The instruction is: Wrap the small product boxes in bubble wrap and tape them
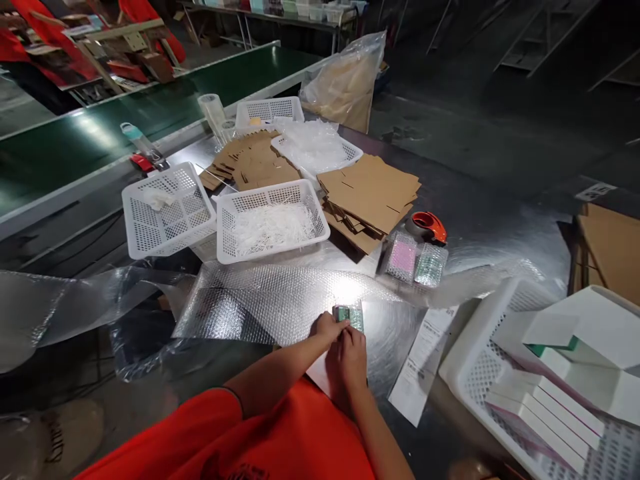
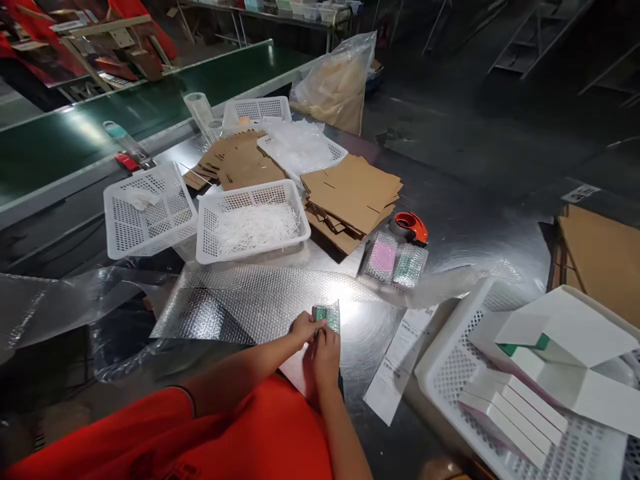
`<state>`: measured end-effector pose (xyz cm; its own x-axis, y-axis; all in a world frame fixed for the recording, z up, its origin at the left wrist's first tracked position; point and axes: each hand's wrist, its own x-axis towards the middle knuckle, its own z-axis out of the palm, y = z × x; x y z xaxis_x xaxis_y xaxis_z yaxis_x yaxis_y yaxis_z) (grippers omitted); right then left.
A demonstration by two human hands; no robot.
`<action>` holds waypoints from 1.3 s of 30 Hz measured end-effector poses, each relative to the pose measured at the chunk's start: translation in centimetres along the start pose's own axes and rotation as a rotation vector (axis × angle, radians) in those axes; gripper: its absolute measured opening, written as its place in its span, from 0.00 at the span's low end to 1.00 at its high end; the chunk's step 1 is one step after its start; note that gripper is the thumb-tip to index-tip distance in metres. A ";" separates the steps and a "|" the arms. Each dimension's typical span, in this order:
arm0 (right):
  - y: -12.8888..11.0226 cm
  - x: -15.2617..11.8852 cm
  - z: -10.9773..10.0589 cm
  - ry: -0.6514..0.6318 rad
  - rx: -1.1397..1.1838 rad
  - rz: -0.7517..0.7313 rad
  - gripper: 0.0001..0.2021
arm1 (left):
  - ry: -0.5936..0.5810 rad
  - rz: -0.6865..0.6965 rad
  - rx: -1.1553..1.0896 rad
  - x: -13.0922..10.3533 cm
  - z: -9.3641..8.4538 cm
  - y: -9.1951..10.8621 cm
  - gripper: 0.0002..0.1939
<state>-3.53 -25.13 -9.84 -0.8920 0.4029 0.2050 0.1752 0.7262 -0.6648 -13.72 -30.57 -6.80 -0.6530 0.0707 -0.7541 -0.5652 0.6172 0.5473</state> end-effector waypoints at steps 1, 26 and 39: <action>-0.2 0.1 -0.2 0.000 0.029 0.018 0.14 | -0.014 -0.015 -0.018 0.2 0.1 -0.1 0.20; -1.5 7.8 -2.7 -0.343 0.202 0.920 0.40 | 0.030 -0.015 -0.183 1.2 -3.3 -2.5 0.20; -3.3 7.9 -2.2 -0.401 -0.098 0.866 0.47 | 0.118 0.081 0.058 -1.6 -3.6 -0.5 0.07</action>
<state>-10.24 -23.12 -4.46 -0.5096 0.6141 -0.6027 0.8586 0.3166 -0.4033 -14.19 -33.79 -4.53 -0.7520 0.0315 -0.6584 -0.4803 0.6580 0.5800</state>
